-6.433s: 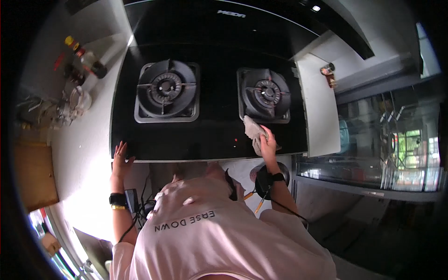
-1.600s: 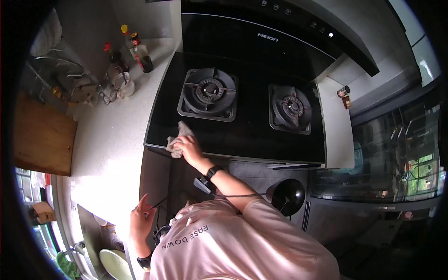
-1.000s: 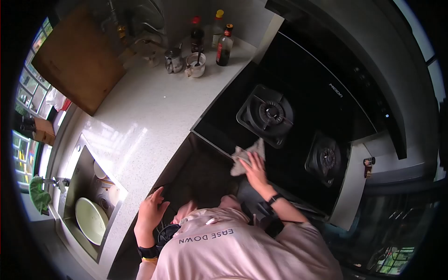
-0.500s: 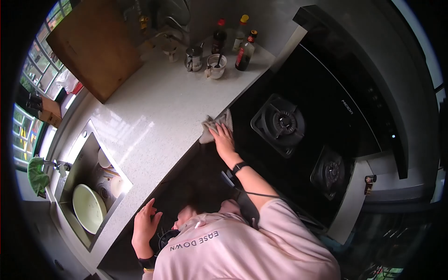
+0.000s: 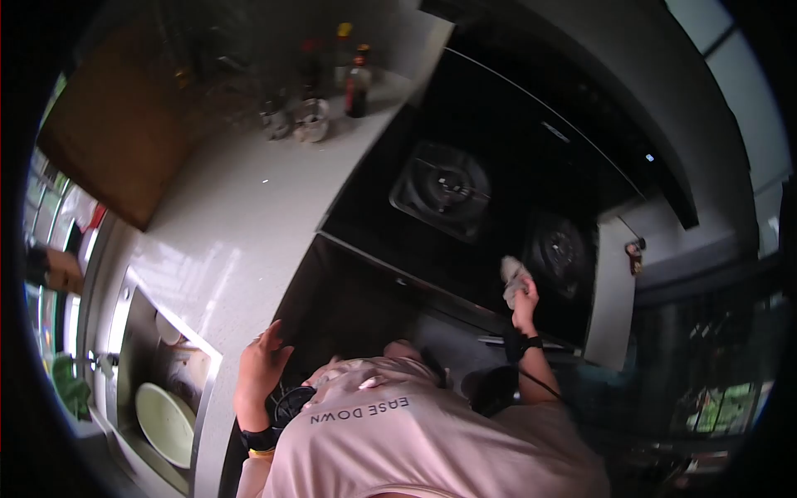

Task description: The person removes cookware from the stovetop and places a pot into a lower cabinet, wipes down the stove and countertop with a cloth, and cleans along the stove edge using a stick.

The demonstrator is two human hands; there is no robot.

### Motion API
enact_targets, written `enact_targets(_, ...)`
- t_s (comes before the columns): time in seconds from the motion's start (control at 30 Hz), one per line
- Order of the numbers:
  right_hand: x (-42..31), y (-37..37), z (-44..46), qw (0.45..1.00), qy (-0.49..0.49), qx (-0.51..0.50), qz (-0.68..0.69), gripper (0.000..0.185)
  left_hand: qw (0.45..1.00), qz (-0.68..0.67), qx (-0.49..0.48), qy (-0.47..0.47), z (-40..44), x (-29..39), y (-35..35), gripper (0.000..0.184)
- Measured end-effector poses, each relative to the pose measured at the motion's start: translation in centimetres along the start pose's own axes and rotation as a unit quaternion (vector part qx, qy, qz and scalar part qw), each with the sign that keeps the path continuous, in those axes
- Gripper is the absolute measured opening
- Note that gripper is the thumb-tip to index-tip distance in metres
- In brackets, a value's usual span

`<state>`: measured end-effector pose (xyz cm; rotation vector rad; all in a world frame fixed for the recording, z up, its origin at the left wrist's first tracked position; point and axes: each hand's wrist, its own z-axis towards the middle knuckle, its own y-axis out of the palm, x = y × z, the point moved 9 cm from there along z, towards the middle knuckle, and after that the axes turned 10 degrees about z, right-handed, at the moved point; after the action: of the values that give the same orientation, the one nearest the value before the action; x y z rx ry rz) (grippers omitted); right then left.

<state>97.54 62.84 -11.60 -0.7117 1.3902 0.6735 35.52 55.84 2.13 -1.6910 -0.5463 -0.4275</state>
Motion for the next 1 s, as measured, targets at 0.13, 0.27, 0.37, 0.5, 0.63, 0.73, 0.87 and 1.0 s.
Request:
enact_targets(0.13, -1.4, -1.8, 1.3, 0.959, 0.085, 0.025, 0.268, 0.042, 0.999, 0.012, -0.009, 0.037, 1.0, 1.0, 0.0, 0.050)
enact_targets(0.27, -2.3, 1.8, 2.5, 0.999, -0.019, -0.026, -0.027, 0.037, 0.998, 0.028, -0.011, 0.053, 1.4, 1.6, 0.5, 0.051)
enact_targets(0.37, -2.9, 7.3, 0.0, 0.906, -0.093, -0.041, -0.410, 0.025, 0.995, 0.049, -0.009, 0.083, 1.4, 2.4, 0.7, 0.051)
enact_targets(0.5, -2.6, 16.0, -4.7, 0.886, -0.162, -0.029, -0.433, 0.033, 0.998, 0.047, -0.032, 0.034, 0.9, 2.2, 1.4, 0.051)
enact_targets(0.63, -3.6, 24.1, -8.3, 0.915, -0.170, -0.179, -0.320, 0.033, 0.998, 0.043, -0.042, 0.033, 1.1, 3.0, 2.0, 0.051)
enact_targets(0.73, -0.4, 27.4, -7.3, 0.910, 0.226, -0.251, 0.241, 0.025, 0.998, 0.044, -0.031, 0.039, 1.1, 3.7, 1.7, 0.052)
enact_targets(0.87, -5.7, 31.2, -8.2, 0.705, 0.432, -0.297, 0.478, 0.035, 0.999, 0.020, -0.036, -0.016, 1.1, 3.8, 1.9, 0.052)
enact_targets(1.0, -10.1, 37.1, -11.1, 0.671, 0.419, -0.401, 0.463, 0.034, 1.000, 0.007, -0.012, -0.028, -0.1, 3.4, 1.0, 0.051)
